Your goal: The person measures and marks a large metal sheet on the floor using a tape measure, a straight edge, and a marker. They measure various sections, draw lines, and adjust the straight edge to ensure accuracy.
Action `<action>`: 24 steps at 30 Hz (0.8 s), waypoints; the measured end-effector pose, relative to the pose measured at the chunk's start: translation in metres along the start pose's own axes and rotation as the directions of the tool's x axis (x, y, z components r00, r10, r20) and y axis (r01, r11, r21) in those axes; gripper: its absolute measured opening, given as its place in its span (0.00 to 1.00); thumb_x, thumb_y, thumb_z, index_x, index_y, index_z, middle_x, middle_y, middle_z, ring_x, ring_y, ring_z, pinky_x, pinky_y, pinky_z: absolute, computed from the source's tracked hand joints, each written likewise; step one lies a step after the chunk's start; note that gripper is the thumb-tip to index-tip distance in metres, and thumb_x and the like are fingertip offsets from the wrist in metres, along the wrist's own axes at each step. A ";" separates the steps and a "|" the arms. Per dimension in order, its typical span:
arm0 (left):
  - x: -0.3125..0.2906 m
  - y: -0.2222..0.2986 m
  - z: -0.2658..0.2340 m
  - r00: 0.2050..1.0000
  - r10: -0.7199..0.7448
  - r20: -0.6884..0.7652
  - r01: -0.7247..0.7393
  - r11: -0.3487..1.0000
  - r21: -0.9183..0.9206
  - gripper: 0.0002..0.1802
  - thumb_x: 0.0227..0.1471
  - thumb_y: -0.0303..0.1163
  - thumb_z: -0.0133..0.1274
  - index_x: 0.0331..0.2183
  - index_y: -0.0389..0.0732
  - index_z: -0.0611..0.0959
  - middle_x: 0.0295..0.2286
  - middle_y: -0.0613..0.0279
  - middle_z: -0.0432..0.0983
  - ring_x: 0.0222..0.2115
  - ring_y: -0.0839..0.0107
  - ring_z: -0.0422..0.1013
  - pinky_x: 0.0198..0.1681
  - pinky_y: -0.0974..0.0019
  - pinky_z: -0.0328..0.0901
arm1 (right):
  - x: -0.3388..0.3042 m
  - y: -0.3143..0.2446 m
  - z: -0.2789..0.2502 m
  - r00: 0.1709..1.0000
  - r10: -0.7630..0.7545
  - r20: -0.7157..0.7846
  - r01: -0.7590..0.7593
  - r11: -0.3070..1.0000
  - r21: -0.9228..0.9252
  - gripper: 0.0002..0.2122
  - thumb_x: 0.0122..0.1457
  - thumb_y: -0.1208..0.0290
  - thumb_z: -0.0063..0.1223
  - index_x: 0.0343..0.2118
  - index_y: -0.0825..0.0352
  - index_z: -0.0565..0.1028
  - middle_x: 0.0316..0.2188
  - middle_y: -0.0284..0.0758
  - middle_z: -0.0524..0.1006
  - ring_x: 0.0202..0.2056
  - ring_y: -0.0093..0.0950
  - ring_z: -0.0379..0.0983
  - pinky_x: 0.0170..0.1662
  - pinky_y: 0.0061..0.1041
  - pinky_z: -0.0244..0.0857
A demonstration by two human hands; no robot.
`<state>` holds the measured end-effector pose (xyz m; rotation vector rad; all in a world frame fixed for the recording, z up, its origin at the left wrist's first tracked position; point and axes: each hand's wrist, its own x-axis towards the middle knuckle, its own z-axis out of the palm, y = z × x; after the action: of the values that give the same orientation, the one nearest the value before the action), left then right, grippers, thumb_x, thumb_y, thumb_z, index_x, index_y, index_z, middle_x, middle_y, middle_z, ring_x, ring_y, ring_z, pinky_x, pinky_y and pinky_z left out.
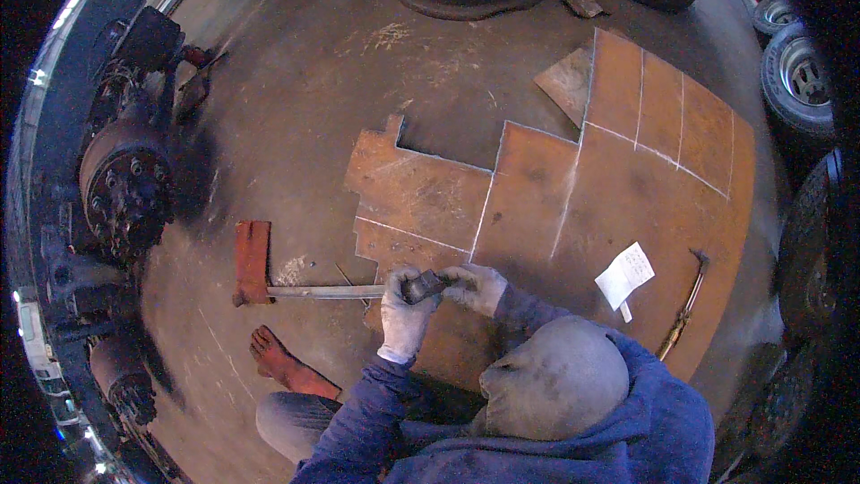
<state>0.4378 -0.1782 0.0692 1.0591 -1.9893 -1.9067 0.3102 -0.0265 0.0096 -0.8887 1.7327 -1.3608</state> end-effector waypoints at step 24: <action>0.106 0.019 -0.119 0.798 -0.472 0.376 -0.083 0.531 0.844 0.30 0.59 0.60 0.50 0.41 0.40 0.85 0.24 0.60 0.80 0.25 0.64 0.75 0.32 0.56 0.71 | -0.039 0.026 -0.084 0.815 0.576 -0.061 -0.213 0.395 0.894 0.09 0.56 0.72 0.56 0.40 0.57 0.73 0.22 0.23 0.65 0.19 0.20 0.59 0.23 0.24 0.55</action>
<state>0.4236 -0.3376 0.0705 0.9503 -3.5066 -1.3808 0.2535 0.0506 0.0025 0.3988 1.0769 -1.8063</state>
